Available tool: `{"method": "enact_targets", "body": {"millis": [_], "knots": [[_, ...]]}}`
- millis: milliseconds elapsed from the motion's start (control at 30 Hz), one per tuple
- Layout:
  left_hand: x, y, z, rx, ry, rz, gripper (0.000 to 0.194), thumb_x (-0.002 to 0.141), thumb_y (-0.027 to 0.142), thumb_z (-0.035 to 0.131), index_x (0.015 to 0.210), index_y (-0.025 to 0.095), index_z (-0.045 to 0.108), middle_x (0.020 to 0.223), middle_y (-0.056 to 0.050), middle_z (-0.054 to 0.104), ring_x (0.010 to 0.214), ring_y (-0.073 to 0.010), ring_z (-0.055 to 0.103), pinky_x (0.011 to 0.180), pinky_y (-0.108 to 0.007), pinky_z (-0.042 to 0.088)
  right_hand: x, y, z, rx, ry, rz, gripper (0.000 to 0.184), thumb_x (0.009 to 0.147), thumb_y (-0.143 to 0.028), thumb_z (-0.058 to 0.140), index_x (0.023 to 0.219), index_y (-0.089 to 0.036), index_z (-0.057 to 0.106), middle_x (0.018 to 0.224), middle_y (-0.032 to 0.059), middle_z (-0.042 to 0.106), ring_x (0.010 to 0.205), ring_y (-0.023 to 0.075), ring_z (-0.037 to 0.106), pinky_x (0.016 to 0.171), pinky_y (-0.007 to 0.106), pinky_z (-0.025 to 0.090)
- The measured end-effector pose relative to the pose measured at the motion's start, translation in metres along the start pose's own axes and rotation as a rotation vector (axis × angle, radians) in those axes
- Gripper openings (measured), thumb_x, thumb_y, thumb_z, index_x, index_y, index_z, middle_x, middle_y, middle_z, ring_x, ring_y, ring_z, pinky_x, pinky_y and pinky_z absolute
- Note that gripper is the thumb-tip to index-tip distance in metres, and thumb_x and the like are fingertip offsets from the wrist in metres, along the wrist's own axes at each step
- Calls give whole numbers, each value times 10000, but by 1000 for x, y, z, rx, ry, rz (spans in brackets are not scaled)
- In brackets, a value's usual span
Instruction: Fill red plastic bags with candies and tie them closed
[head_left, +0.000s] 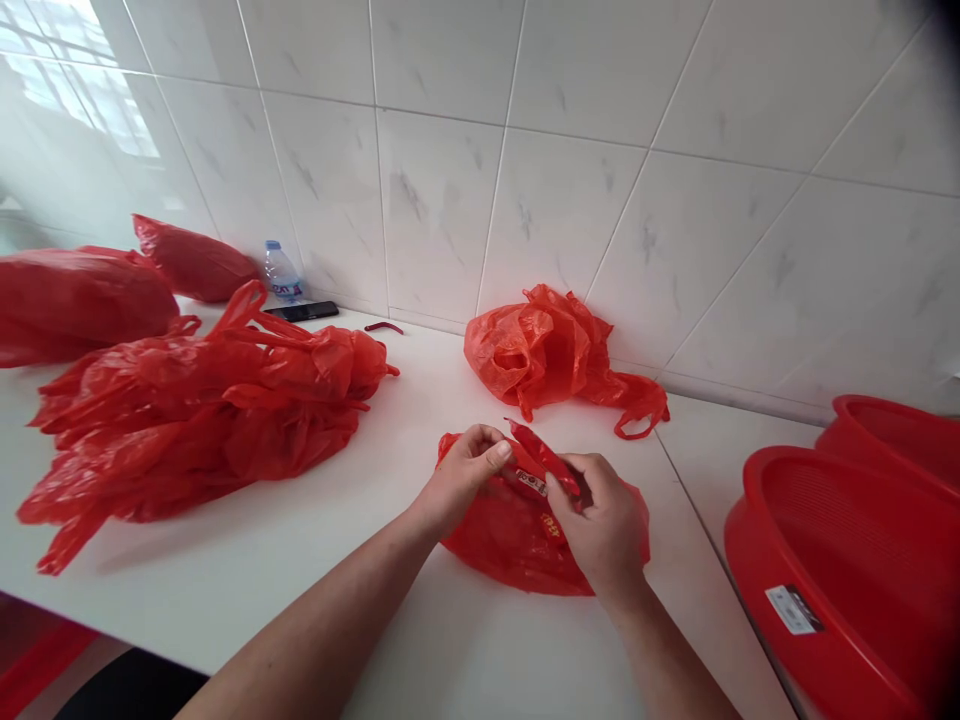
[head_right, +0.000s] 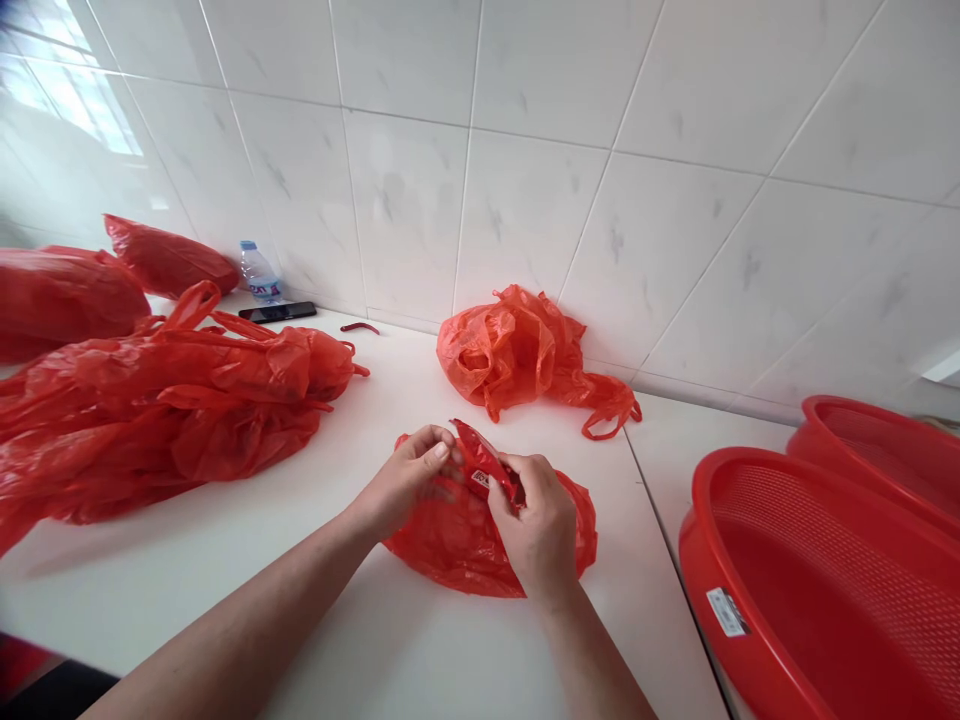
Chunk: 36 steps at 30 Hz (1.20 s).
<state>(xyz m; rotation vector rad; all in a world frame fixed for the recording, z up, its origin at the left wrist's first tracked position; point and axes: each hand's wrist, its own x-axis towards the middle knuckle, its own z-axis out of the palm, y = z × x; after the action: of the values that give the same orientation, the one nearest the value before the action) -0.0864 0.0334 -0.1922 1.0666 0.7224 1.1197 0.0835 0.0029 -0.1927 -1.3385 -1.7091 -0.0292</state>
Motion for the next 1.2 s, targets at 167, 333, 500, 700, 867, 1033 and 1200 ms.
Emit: {"method": "enact_targets", "body": {"millis": [167, 333, 500, 700, 867, 1033, 1200], "knots": [[-1, -1, 6, -186, -94, -5, 368, 805, 435, 609, 1048, 161, 575, 954, -94, 665, 832, -189, 649, 681, -294, 536, -6, 0, 12, -246, 19, -244, 193, 778, -97, 491, 914, -208, 572, 837, 40, 595, 736, 152, 584, 590, 246, 458], [4, -1, 3, -132, 8, -7, 343, 797, 430, 608, 938, 119, 646, 865, -102, 688, 728, -179, 643, 649, -299, 532, -9, -1, 18, -141, -34, -235, 341, 764, -26, 408, 1007, -220, 550, 913, 49, 573, 834, 169, 583, 636, 269, 483], [8, -6, -3, -119, 85, 11, 289, 780, 391, 630, 899, 128, 632, 819, -74, 681, 698, -161, 631, 678, -312, 531, -7, 2, 11, 61, -20, 76, 239, 848, -218, 470, 1080, -216, 525, 955, 53, 573, 742, 155, 561, 621, 277, 481], [8, -8, -2, -68, 49, 34, 270, 780, 374, 636, 918, 146, 596, 869, -68, 680, 784, -186, 640, 750, -359, 530, -2, 2, 2, 216, -176, 285, 253, 892, -435, 439, 915, -228, 583, 848, 33, 636, 728, 161, 565, 645, 263, 451], [4, -3, 1, -26, 59, 11, 250, 768, 388, 646, 861, 160, 598, 816, -34, 657, 776, -166, 619, 748, -327, 520, -1, 2, 2, 191, -194, 346, 316, 890, -461, 417, 700, -233, 524, 577, -19, 502, 544, 139, 439, 521, 251, 374], [2, 2, -1, 27, 61, 38, 291, 790, 436, 613, 887, 161, 625, 813, -40, 660, 739, -150, 610, 734, -281, 492, 1, 3, 0, 212, -254, 303, 295, 891, -448, 412, 719, -237, 525, 622, -9, 535, 576, 141, 453, 538, 251, 378], [4, -1, -3, 114, 65, 35, 301, 764, 457, 634, 781, 157, 645, 706, -28, 657, 638, -134, 582, 638, -249, 467, 1, 3, -1, 222, -282, 311, 322, 869, -472, 444, 654, -235, 483, 593, -13, 519, 558, 142, 454, 526, 254, 382]]}}
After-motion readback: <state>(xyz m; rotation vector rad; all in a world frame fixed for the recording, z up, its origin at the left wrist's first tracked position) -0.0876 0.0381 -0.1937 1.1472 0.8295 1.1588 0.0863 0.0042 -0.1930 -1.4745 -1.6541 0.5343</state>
